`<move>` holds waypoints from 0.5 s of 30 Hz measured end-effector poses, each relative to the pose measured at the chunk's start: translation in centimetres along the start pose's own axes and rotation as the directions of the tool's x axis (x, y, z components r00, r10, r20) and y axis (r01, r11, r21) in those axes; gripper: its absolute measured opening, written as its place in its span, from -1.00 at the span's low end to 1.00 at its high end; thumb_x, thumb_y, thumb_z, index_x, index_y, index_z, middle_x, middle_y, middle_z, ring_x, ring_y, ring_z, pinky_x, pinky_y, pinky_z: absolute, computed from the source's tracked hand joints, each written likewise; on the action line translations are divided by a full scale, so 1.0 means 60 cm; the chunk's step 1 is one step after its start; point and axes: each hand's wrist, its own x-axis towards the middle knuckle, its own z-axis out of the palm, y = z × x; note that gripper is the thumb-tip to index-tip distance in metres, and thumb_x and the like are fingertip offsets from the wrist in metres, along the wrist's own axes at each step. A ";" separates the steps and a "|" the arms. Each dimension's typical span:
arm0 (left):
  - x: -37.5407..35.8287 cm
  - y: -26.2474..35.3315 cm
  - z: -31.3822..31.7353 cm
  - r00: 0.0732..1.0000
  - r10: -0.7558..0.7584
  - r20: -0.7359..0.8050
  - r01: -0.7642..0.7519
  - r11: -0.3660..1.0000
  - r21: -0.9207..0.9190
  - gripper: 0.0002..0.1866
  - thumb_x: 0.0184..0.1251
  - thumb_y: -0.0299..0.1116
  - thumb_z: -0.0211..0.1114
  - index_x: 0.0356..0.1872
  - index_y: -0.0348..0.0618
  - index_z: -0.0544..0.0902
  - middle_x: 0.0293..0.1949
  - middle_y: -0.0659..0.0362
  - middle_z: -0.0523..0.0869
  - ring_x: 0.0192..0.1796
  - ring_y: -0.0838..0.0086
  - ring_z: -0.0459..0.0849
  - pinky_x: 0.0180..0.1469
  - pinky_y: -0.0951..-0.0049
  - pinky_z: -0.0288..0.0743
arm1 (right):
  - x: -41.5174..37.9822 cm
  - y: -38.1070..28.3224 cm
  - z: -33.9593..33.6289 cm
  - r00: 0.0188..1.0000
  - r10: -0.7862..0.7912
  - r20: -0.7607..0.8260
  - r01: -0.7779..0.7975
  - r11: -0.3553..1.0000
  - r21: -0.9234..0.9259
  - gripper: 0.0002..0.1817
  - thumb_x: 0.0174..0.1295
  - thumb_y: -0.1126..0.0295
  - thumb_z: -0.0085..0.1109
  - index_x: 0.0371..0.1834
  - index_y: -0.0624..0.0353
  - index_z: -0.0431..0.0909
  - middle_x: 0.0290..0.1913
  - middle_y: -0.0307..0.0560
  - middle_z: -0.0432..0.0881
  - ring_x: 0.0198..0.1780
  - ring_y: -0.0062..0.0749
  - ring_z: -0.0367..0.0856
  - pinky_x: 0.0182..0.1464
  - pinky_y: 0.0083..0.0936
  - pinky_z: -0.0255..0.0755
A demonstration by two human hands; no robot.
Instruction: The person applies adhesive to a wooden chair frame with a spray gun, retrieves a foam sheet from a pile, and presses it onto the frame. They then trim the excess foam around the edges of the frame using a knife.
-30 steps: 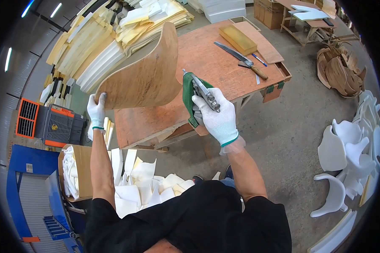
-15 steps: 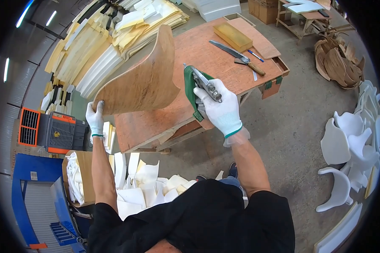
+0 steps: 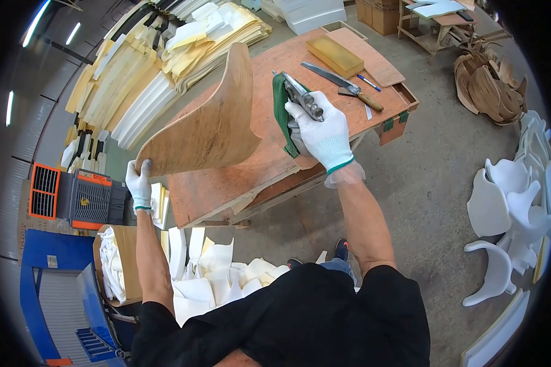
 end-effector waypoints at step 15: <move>-0.019 -0.004 -0.017 0.999 -0.037 -0.002 0.037 0.999 -0.021 -0.74 0.37 -0.27 0.43 -0.26 -0.24 0.58 -0.38 0.29 0.61 -0.29 0.65 0.47 -0.20 0.55 0.42 | 0.001 0.019 -0.009 1.000 -0.007 0.013 0.007 0.998 -0.064 -0.73 0.28 0.31 0.40 -0.09 0.24 0.63 -0.36 -0.18 0.73 -0.35 -0.67 0.66 -0.26 -0.59 0.56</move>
